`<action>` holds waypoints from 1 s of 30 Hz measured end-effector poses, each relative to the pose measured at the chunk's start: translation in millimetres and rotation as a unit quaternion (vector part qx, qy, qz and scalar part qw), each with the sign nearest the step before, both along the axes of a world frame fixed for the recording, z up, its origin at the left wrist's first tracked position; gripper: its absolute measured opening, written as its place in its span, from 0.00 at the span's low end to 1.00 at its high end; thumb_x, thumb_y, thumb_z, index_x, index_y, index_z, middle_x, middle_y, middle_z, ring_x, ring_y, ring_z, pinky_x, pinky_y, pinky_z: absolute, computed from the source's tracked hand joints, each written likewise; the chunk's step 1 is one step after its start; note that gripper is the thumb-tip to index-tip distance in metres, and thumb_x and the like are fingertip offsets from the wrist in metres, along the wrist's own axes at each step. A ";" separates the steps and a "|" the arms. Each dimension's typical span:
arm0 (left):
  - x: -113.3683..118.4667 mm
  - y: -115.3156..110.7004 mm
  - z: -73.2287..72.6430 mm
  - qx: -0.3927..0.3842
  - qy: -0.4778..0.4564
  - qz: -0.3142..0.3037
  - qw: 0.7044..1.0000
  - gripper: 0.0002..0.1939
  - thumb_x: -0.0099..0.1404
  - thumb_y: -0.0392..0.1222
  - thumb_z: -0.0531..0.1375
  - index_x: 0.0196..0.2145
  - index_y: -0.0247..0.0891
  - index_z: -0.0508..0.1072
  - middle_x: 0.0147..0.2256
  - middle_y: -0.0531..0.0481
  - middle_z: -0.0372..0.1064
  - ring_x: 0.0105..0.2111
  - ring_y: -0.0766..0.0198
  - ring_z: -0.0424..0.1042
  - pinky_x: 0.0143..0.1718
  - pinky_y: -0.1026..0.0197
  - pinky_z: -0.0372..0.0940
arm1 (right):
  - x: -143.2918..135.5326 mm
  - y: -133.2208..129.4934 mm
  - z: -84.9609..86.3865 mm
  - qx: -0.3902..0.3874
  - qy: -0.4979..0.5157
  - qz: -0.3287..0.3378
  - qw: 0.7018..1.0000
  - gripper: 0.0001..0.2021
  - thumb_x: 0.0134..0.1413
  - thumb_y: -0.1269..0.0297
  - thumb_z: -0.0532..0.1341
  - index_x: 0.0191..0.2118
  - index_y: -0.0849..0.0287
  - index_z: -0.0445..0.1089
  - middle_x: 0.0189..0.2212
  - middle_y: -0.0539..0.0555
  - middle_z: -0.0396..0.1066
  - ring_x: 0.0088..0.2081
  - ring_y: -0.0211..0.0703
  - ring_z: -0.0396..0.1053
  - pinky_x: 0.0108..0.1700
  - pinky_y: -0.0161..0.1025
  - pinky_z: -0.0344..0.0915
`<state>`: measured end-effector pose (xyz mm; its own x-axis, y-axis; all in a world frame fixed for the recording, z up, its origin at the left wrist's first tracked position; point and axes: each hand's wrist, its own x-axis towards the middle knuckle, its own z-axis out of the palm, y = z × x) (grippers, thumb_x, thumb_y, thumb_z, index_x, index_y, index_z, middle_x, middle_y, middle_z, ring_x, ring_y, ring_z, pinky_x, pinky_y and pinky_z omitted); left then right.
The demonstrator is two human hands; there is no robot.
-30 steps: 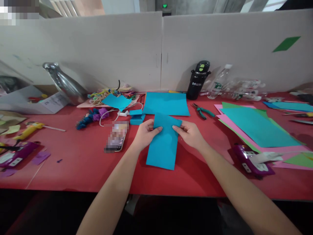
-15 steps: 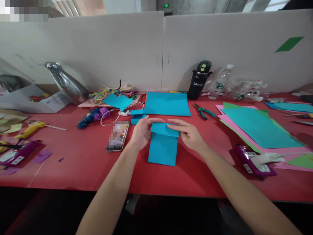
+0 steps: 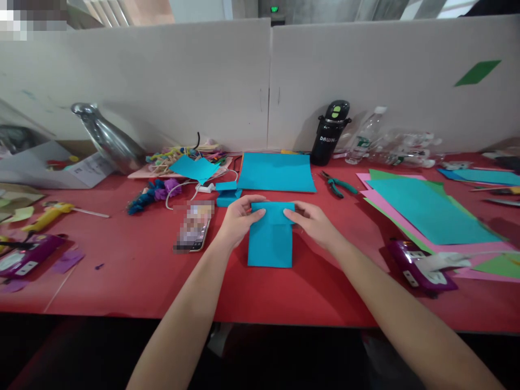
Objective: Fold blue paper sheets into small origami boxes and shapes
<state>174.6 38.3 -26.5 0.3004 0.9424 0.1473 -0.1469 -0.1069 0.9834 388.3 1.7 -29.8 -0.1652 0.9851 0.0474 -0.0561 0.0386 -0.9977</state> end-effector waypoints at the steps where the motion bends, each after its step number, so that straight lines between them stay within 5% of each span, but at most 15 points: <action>1: -0.2 0.2 -0.3 -0.001 0.002 -0.002 1.000 0.19 0.55 0.44 0.71 0.44 0.38 0.77 0.43 0.45 0.76 0.40 0.57 0.74 0.39 0.58 0.69 | -0.9 -0.6 0.7 0.004 -0.002 0.000 1.000 0.16 0.54 0.50 0.67 0.43 0.55 0.75 0.41 0.55 0.79 0.43 0.50 0.76 0.45 0.47 0.73; 13: -1.9 1.4 -2.2 -0.015 -0.004 -0.035 0.999 0.22 0.57 0.44 0.70 0.48 0.39 0.75 0.50 0.42 0.73 0.47 0.55 0.72 0.42 0.58 0.68 | 0.6 -1.8 1.4 0.045 -0.028 -0.030 0.998 0.16 0.53 0.54 0.69 0.45 0.54 0.74 0.42 0.56 0.79 0.44 0.52 0.77 0.46 0.50 0.73; 30: -0.9 -1.0 4.4 -0.059 -0.034 -0.033 0.997 0.22 0.54 0.43 0.72 0.46 0.37 0.75 0.42 0.46 0.74 0.36 0.62 0.73 0.37 0.60 0.69 | 6.3 -0.3 2.2 -0.012 0.004 0.007 1.000 0.17 0.53 0.54 0.69 0.45 0.56 0.76 0.45 0.57 0.78 0.45 0.51 0.76 0.51 0.51 0.72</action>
